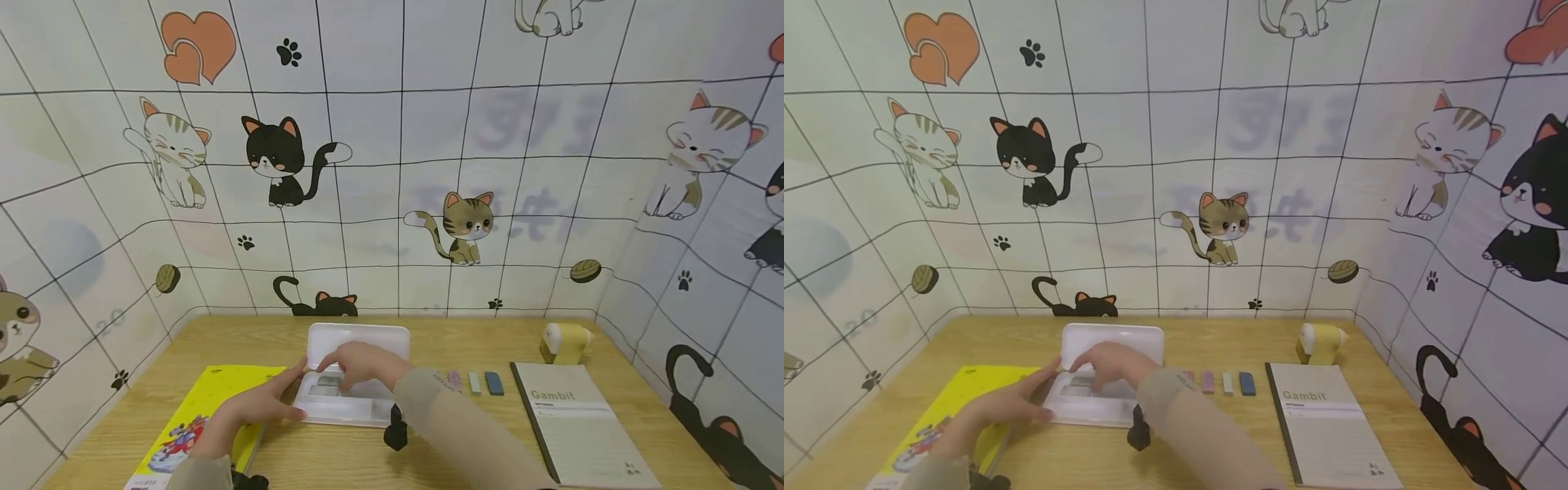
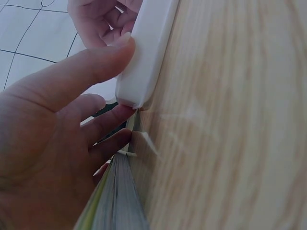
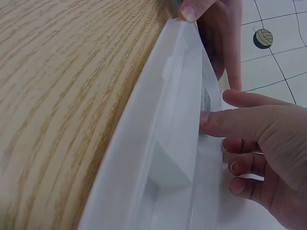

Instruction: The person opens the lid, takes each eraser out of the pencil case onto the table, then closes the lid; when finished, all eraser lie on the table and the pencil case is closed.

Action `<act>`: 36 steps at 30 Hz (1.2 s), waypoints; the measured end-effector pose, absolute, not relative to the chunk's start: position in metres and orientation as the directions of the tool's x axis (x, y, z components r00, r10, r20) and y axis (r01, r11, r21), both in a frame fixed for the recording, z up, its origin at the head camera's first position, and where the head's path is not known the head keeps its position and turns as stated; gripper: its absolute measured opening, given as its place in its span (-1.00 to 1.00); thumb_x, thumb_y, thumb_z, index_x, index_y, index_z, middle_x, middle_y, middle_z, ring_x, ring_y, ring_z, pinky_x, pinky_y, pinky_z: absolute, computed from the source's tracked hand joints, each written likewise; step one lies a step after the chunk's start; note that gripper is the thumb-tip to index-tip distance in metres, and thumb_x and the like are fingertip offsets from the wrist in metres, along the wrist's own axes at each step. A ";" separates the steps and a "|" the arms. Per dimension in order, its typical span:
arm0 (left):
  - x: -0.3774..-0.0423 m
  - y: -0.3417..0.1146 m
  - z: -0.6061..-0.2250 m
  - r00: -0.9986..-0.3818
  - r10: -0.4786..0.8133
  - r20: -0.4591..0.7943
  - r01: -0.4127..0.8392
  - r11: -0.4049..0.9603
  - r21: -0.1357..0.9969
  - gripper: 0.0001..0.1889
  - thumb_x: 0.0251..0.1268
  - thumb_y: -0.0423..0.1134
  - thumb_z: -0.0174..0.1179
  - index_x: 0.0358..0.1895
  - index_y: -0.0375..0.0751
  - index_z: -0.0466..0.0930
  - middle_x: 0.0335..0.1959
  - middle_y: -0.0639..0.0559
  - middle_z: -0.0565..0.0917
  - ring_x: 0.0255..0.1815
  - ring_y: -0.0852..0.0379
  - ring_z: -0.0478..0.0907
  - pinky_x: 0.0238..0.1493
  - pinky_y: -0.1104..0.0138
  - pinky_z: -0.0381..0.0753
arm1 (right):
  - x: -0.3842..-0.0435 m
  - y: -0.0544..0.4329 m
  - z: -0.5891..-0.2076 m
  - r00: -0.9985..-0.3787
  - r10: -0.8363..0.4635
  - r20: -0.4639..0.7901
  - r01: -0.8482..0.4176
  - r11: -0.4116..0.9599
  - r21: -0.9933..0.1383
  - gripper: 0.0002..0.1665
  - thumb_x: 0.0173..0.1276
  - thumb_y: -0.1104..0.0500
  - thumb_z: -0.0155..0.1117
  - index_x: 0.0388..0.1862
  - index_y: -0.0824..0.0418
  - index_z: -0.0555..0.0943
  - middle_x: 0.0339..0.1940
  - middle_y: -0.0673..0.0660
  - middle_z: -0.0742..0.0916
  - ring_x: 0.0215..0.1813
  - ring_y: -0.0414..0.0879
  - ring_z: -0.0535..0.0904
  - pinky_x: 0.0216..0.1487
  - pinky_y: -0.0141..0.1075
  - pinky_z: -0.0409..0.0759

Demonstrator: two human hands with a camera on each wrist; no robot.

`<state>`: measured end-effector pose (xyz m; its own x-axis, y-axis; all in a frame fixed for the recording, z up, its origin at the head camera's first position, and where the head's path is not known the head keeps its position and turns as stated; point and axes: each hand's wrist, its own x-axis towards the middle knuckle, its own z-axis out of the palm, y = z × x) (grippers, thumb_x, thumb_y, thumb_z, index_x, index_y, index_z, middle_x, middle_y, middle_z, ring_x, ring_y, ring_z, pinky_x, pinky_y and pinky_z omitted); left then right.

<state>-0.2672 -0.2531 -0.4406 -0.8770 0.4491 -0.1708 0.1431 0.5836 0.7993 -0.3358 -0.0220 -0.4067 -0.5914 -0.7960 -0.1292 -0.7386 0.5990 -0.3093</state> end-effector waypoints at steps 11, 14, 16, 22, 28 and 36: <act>-0.268 -0.253 -0.442 -0.883 0.433 -0.183 0.133 0.603 0.787 0.09 0.09 -0.10 0.42 0.58 -0.07 -0.17 0.53 -0.31 0.00 0.50 -0.35 -0.19 0.34 -0.32 -0.15 | -0.338 -0.027 -0.413 -0.579 -0.805 -0.125 -0.761 0.590 -0.271 -0.29 0.04 0.31 0.53 0.20 -0.12 0.62 -0.50 -0.12 0.51 -0.48 -0.23 0.28 -0.41 -0.45 0.32; -0.268 -0.253 -0.441 -0.883 0.428 -0.190 0.122 0.601 0.790 0.08 0.08 -0.10 0.42 0.58 -0.07 -0.16 0.53 -0.32 -0.01 0.50 -0.36 -0.19 0.34 -0.33 -0.16 | -0.338 -0.028 -0.414 -0.568 -0.814 -0.124 -0.775 0.579 -0.252 -0.29 0.04 0.33 0.51 0.20 -0.11 0.63 -0.59 -0.11 0.42 -0.52 -0.23 0.21 -0.48 -0.45 0.24; -0.268 -0.253 -0.441 -0.884 0.426 -0.193 0.116 0.600 0.792 0.08 0.08 -0.10 0.42 0.57 -0.08 -0.15 0.53 -0.32 -0.02 0.50 -0.37 -0.19 0.34 -0.33 -0.16 | -0.338 -0.028 -0.414 -0.565 -0.815 -0.127 -0.781 0.578 -0.236 -0.29 0.05 0.33 0.51 0.20 -0.12 0.62 -0.61 -0.11 0.39 -0.53 -0.24 0.19 -0.49 -0.45 0.22; -0.267 -0.252 -0.440 -0.887 0.416 -0.202 0.100 0.599 0.794 0.08 0.06 -0.09 0.43 0.57 -0.11 -0.13 0.52 -0.33 0.01 0.50 -0.36 -0.17 0.35 -0.32 -0.16 | -0.338 -0.029 -0.415 -0.570 -0.809 -0.144 -0.785 0.588 -0.197 -0.29 0.07 0.29 0.51 0.22 -0.17 0.61 -0.54 -0.14 0.49 -0.45 -0.24 0.26 -0.39 -0.46 0.29; -0.267 -0.252 -0.440 -0.888 0.414 -0.201 0.104 0.607 0.788 0.08 0.06 -0.08 0.43 0.57 -0.11 -0.12 0.53 -0.32 0.00 0.50 -0.36 -0.17 0.34 -0.32 -0.16 | -0.337 -0.029 -0.416 -0.586 -0.795 -0.153 -0.773 0.606 -0.189 -0.33 0.09 0.27 0.51 0.19 -0.20 0.62 -0.31 -0.17 0.63 -0.33 -0.29 0.40 -0.13 -0.48 0.44; -0.267 -0.252 -0.439 -0.891 0.402 -0.209 0.091 0.610 0.787 0.08 0.05 -0.08 0.44 0.57 -0.09 -0.10 0.53 -0.30 0.01 0.50 -0.35 -0.17 0.34 -0.32 -0.16 | -0.338 -0.031 -0.418 -0.589 -0.793 -0.155 -0.779 0.608 -0.153 -0.38 0.12 0.22 0.51 0.16 -0.22 0.63 -0.23 -0.17 0.63 -0.22 -0.33 0.45 0.02 -0.44 0.46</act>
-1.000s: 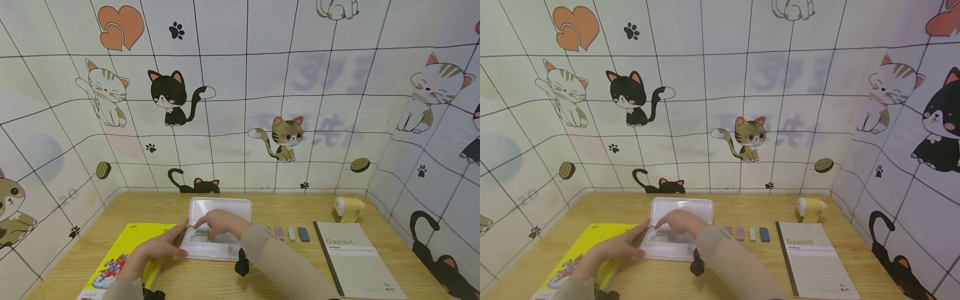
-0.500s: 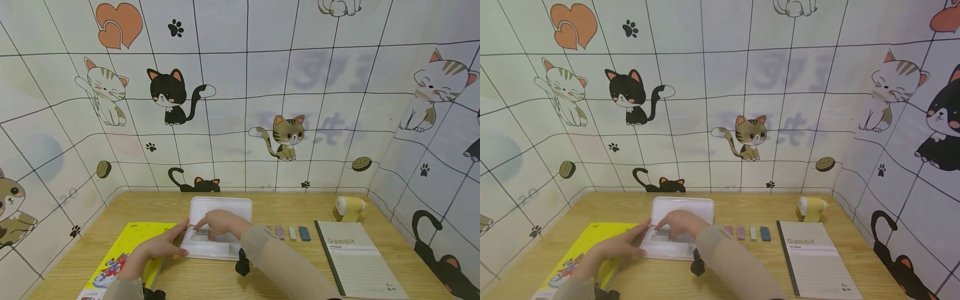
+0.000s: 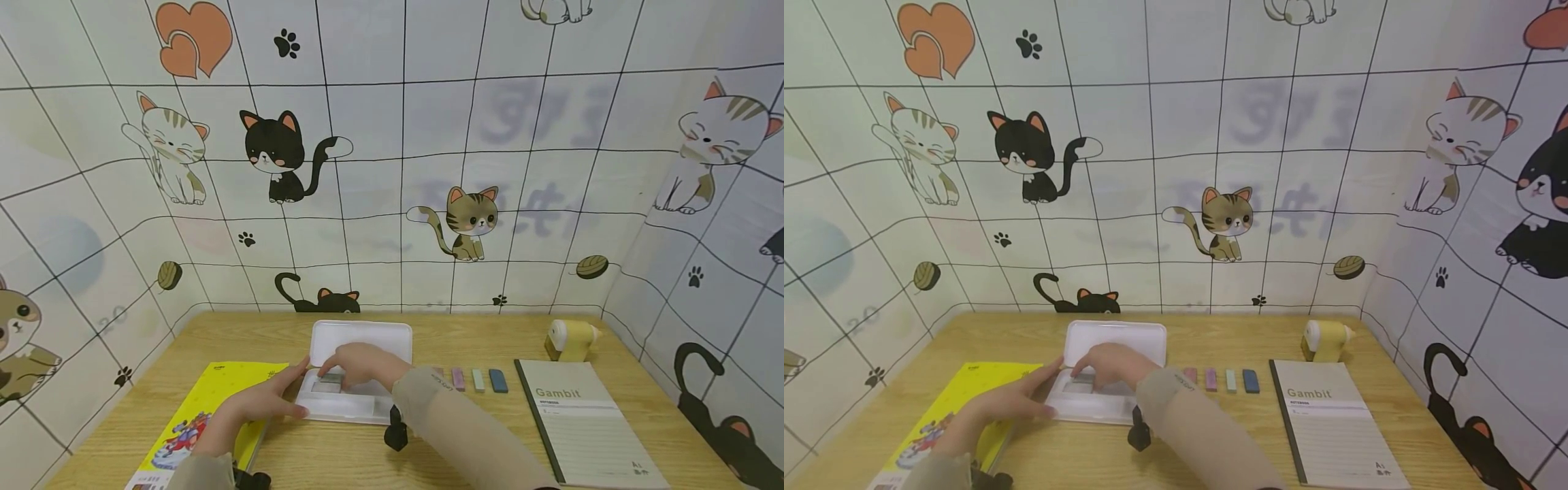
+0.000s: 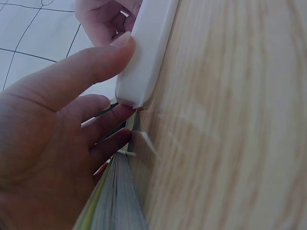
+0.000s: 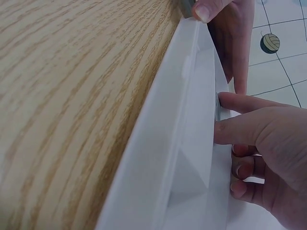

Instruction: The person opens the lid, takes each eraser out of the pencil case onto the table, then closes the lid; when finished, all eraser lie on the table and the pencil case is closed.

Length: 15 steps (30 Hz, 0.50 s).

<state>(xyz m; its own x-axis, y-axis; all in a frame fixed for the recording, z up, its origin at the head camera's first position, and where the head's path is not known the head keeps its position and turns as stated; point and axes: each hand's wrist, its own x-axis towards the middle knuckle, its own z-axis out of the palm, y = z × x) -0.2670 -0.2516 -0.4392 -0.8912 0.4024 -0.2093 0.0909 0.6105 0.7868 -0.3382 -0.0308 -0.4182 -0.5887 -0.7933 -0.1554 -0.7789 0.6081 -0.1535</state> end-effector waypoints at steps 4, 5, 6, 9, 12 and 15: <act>-0.267 -0.252 -0.440 -0.890 0.410 -0.201 0.098 0.601 0.793 0.08 0.04 -0.06 0.44 0.57 -0.09 -0.10 0.52 -0.31 0.02 0.50 -0.35 -0.16 0.33 -0.33 -0.17 | -0.339 -0.031 -0.419 -0.585 -0.797 -0.150 -0.782 0.603 -0.154 -0.40 0.12 0.21 0.52 0.15 -0.21 0.63 -0.23 -0.17 0.63 -0.21 -0.32 0.46 0.03 -0.43 0.46; -0.267 -0.252 -0.440 -0.887 0.417 -0.198 0.108 0.604 0.790 0.09 0.04 -0.04 0.43 0.57 -0.09 -0.11 0.52 -0.32 0.01 0.50 -0.36 -0.16 0.33 -0.34 -0.16 | -0.339 -0.031 -0.419 -0.583 -0.799 -0.148 -0.785 0.601 -0.151 -0.40 0.12 0.20 0.52 0.14 -0.21 0.63 -0.23 -0.17 0.63 -0.21 -0.32 0.46 0.03 -0.43 0.46; -0.267 -0.253 -0.440 -0.885 0.423 -0.193 0.116 0.603 0.789 0.10 0.03 -0.01 0.43 0.57 -0.09 -0.11 0.52 -0.32 0.01 0.49 -0.36 -0.16 0.33 -0.34 -0.16 | -0.339 -0.031 -0.419 -0.583 -0.800 -0.145 -0.786 0.600 -0.150 -0.40 0.12 0.20 0.52 0.14 -0.20 0.63 -0.23 -0.17 0.63 -0.21 -0.32 0.46 0.03 -0.43 0.46; -0.266 -0.253 -0.440 -0.884 0.429 -0.183 0.133 0.608 0.782 0.11 0.00 0.06 0.42 0.57 -0.07 -0.09 0.52 -0.32 0.02 0.49 -0.37 -0.16 0.32 -0.35 -0.14 | -0.338 -0.030 -0.418 -0.583 -0.799 -0.144 -0.786 0.600 -0.146 -0.43 0.12 0.18 0.52 0.13 -0.19 0.64 -0.23 -0.17 0.63 -0.20 -0.32 0.47 0.04 -0.43 0.46; -0.266 -0.252 -0.441 -0.886 0.426 -0.184 0.126 0.602 0.788 0.10 0.00 0.05 0.43 0.57 -0.06 -0.08 0.52 -0.30 0.03 0.49 -0.36 -0.16 0.32 -0.35 -0.14 | -0.337 -0.029 -0.417 -0.586 -0.798 -0.141 -0.782 0.602 -0.159 -0.45 0.12 0.18 0.52 0.11 -0.18 0.64 -0.19 -0.17 0.64 -0.18 -0.33 0.48 0.07 -0.43 0.46; -0.266 -0.252 -0.440 -0.884 0.424 -0.195 0.106 0.590 0.801 0.09 0.02 -0.01 0.44 0.57 -0.08 -0.09 0.53 -0.31 0.00 0.50 -0.36 -0.18 0.33 -0.34 -0.16 | -0.338 -0.028 -0.418 -0.582 -0.802 -0.136 -0.782 0.597 -0.178 -0.45 0.12 0.20 0.51 0.11 -0.14 0.65 -0.21 -0.18 0.65 -0.23 -0.31 0.48 -0.02 -0.45 0.47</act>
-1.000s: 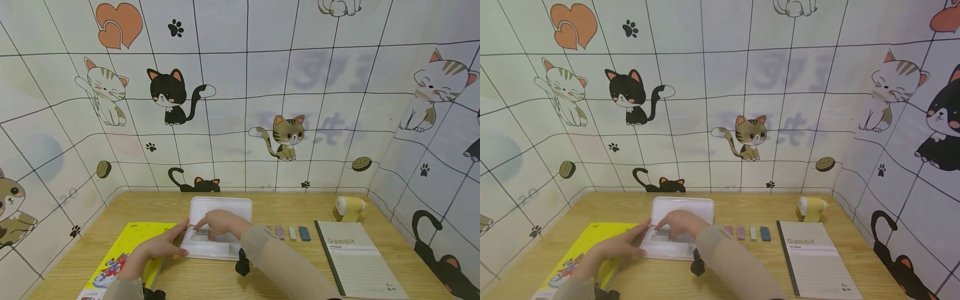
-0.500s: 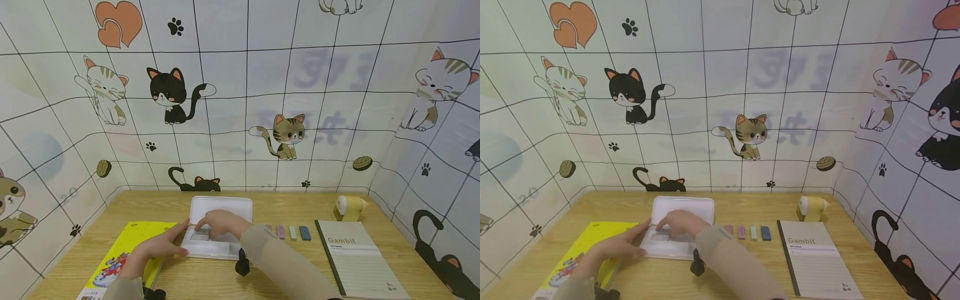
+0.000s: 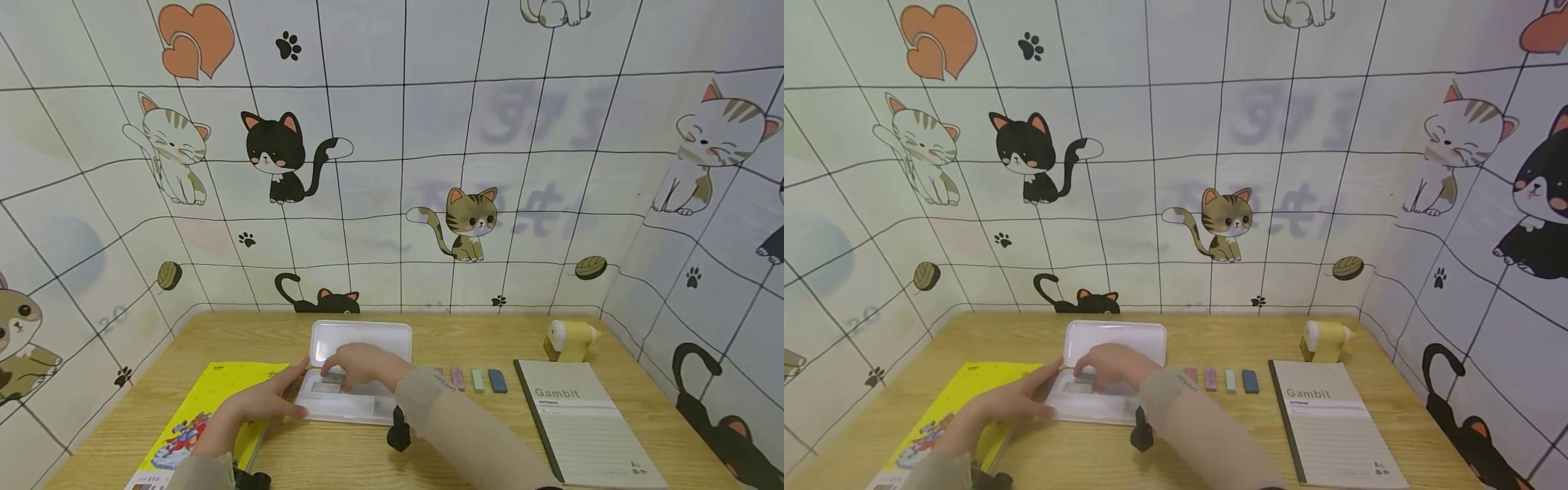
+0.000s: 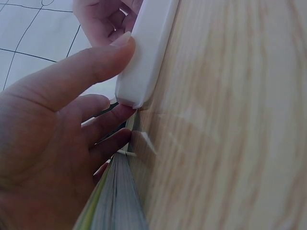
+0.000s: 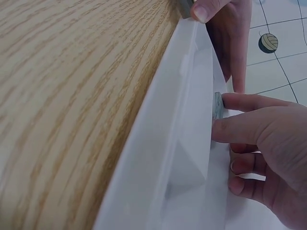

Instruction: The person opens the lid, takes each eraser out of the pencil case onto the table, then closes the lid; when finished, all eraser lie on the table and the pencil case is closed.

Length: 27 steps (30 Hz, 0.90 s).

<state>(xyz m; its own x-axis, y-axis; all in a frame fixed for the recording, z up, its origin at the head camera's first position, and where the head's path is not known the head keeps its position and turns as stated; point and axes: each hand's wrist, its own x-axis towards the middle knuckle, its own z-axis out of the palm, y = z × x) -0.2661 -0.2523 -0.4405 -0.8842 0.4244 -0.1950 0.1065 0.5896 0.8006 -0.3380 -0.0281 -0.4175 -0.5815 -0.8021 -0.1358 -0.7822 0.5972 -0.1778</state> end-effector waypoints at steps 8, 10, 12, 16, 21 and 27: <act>-0.267 -0.254 -0.443 -0.888 0.418 -0.192 0.109 0.598 0.794 0.06 0.06 -0.11 0.44 0.57 -0.11 -0.09 0.52 -0.31 0.03 0.49 -0.37 -0.17 0.34 -0.32 -0.10 | -0.342 -0.020 -0.417 -0.565 -0.818 -0.114 -0.785 0.574 -0.231 -0.41 0.12 0.28 0.46 0.13 -0.13 0.62 -0.41 -0.12 0.55 -0.37 -0.27 0.42 -0.31 -0.46 0.42; -0.267 -0.255 -0.443 -0.889 0.415 -0.193 0.109 0.602 0.791 0.06 0.06 -0.10 0.44 0.57 -0.09 -0.08 0.52 -0.30 0.04 0.50 -0.36 -0.16 0.34 -0.32 -0.11 | -0.342 -0.016 -0.415 -0.567 -0.817 -0.106 -0.778 0.574 -0.255 -0.41 0.11 0.30 0.46 0.12 -0.13 0.63 -0.39 -0.12 0.55 -0.34 -0.27 0.43 -0.27 -0.46 0.44; -0.267 -0.255 -0.442 -0.890 0.412 -0.196 0.106 0.605 0.789 0.06 0.05 -0.09 0.44 0.57 -0.08 -0.07 0.52 -0.29 0.04 0.50 -0.36 -0.17 0.34 -0.32 -0.12 | -0.342 -0.012 -0.412 -0.573 -0.813 -0.101 -0.768 0.576 -0.281 -0.42 0.11 0.31 0.45 0.11 -0.11 0.63 -0.38 -0.12 0.56 -0.32 -0.26 0.45 -0.23 -0.45 0.45; -0.267 -0.254 -0.442 -0.891 0.408 -0.198 0.106 0.612 0.783 0.06 0.05 -0.07 0.44 0.57 -0.06 -0.07 0.53 -0.28 0.02 0.50 -0.36 -0.18 0.33 -0.33 -0.13 | -0.341 -0.003 -0.407 -0.586 -0.805 -0.089 -0.742 0.578 -0.339 -0.44 0.13 0.29 0.45 0.12 -0.09 0.62 -0.34 -0.13 0.57 -0.28 -0.26 0.46 -0.20 -0.44 0.45; -0.266 -0.253 -0.441 -0.888 0.418 -0.189 0.115 0.601 0.791 0.06 0.06 -0.10 0.43 0.57 -0.09 -0.08 0.53 -0.29 0.01 0.50 -0.37 -0.19 0.33 -0.33 -0.13 | -0.340 0.008 -0.404 -0.605 -0.792 -0.079 -0.696 0.574 -0.432 -0.45 0.17 0.26 0.44 0.15 -0.07 0.59 -0.30 -0.15 0.60 -0.29 -0.27 0.49 -0.23 -0.44 0.48; -0.266 -0.252 -0.441 -0.887 0.424 -0.182 0.124 0.599 0.791 0.06 0.06 -0.11 0.43 0.57 -0.10 -0.09 0.52 -0.30 0.01 0.49 -0.37 -0.19 0.34 -0.33 -0.14 | -0.338 0.022 -0.402 -0.632 -0.773 -0.066 -0.645 0.570 -0.509 -0.44 0.18 0.24 0.44 0.16 -0.06 0.57 -0.27 -0.16 0.63 -0.32 -0.25 0.52 -0.27 -0.41 0.51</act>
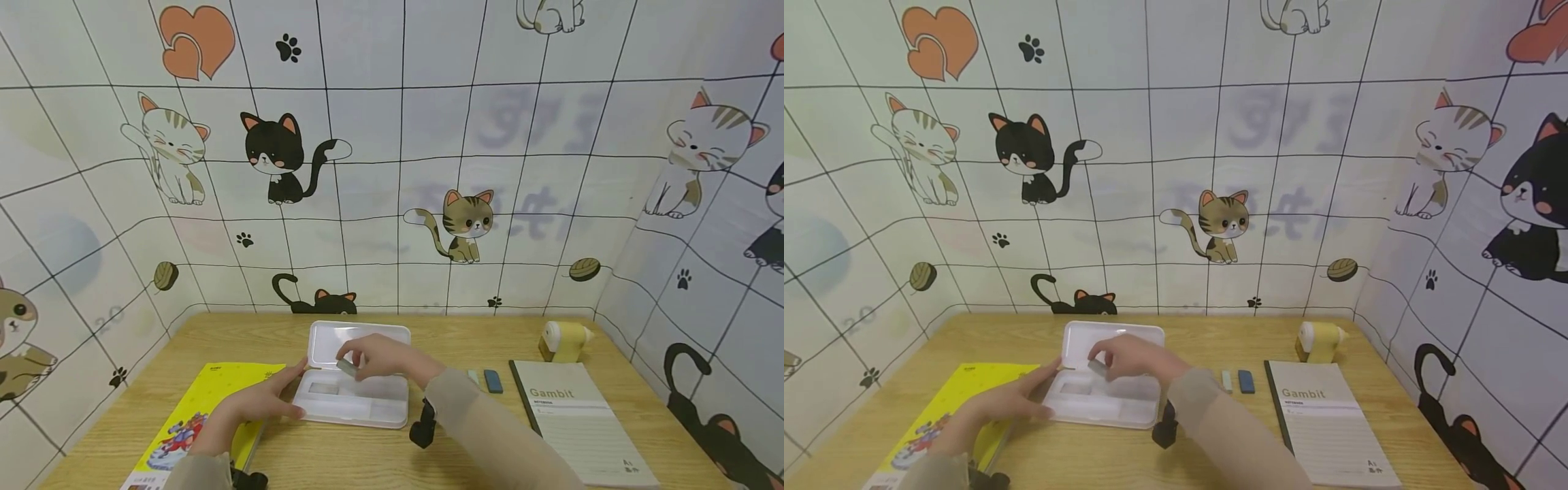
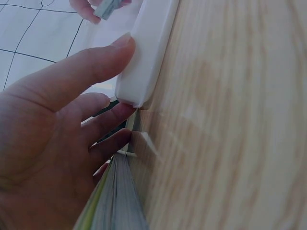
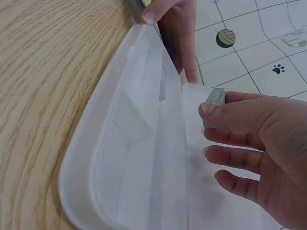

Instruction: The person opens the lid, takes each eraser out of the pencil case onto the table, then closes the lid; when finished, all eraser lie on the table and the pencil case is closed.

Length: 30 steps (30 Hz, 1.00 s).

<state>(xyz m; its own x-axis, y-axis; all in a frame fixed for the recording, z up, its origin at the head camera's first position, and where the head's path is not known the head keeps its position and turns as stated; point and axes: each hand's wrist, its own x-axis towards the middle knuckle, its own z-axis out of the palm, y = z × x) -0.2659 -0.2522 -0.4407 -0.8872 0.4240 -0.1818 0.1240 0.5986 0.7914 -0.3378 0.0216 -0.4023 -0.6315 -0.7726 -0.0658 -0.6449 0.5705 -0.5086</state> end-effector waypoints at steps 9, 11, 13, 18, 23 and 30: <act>-0.268 -0.252 -0.444 -0.886 0.426 -0.184 0.124 0.598 0.792 0.07 0.07 -0.12 0.43 0.57 -0.12 -0.11 0.53 -0.31 -0.02 0.50 -0.36 -0.18 0.35 -0.31 -0.15 | -0.331 0.047 -0.398 -0.647 -0.762 -0.025 -0.623 0.547 -0.558 -0.45 0.18 0.26 0.44 0.15 -0.04 0.57 -0.31 -0.15 0.64 -0.38 -0.24 0.51 -0.31 -0.41 0.52; -0.268 -0.252 -0.444 -0.887 0.421 -0.190 0.116 0.601 0.791 0.07 0.06 -0.12 0.43 0.57 -0.10 -0.11 0.53 -0.31 -0.02 0.50 -0.36 -0.18 0.35 -0.31 -0.14 | -0.329 0.052 -0.398 -0.652 -0.758 -0.023 -0.613 0.545 -0.573 -0.45 0.18 0.27 0.43 0.15 -0.03 0.56 -0.31 -0.15 0.64 -0.39 -0.24 0.50 -0.32 -0.41 0.51; -0.268 -0.252 -0.444 -0.885 0.425 -0.192 0.116 0.600 0.792 0.07 0.07 -0.12 0.43 0.57 -0.10 -0.12 0.53 -0.31 -0.02 0.50 -0.36 -0.19 0.35 -0.31 -0.14 | -0.327 0.057 -0.399 -0.660 -0.751 -0.022 -0.599 0.544 -0.588 -0.45 0.19 0.27 0.43 0.16 -0.02 0.56 -0.31 -0.14 0.64 -0.39 -0.23 0.50 -0.31 -0.40 0.51; -0.268 -0.252 -0.443 -0.880 0.439 -0.183 0.131 0.593 0.794 0.06 0.08 -0.13 0.42 0.57 -0.12 -0.12 0.52 -0.35 -0.04 0.49 -0.37 -0.20 0.35 -0.30 -0.15 | -0.324 0.067 -0.401 -0.676 -0.736 -0.027 -0.566 0.542 -0.621 -0.45 0.21 0.28 0.42 0.19 0.03 0.54 -0.30 -0.12 0.64 -0.37 -0.22 0.51 -0.28 -0.39 0.53; -0.268 -0.251 -0.444 -0.885 0.426 -0.185 0.125 0.601 0.789 0.07 0.06 -0.11 0.43 0.57 -0.11 -0.11 0.53 -0.33 -0.03 0.50 -0.37 -0.22 0.36 -0.29 -0.16 | -0.319 0.081 -0.403 -0.696 -0.718 -0.018 -0.531 0.531 -0.660 -0.46 0.20 0.29 0.42 0.17 0.03 0.54 -0.30 -0.10 0.63 -0.37 -0.20 0.51 -0.29 -0.38 0.54; -0.267 -0.252 -0.444 -0.885 0.424 -0.194 0.116 0.604 0.788 0.06 0.07 -0.11 0.43 0.57 -0.11 -0.11 0.52 -0.33 -0.03 0.49 -0.38 -0.20 0.35 -0.31 -0.15 | -0.310 0.104 -0.403 -0.736 -0.677 0.000 -0.488 0.531 -0.693 -0.49 0.18 0.25 0.44 0.10 -0.02 0.55 -0.31 -0.08 0.63 -0.34 -0.15 0.51 -0.38 -0.31 0.52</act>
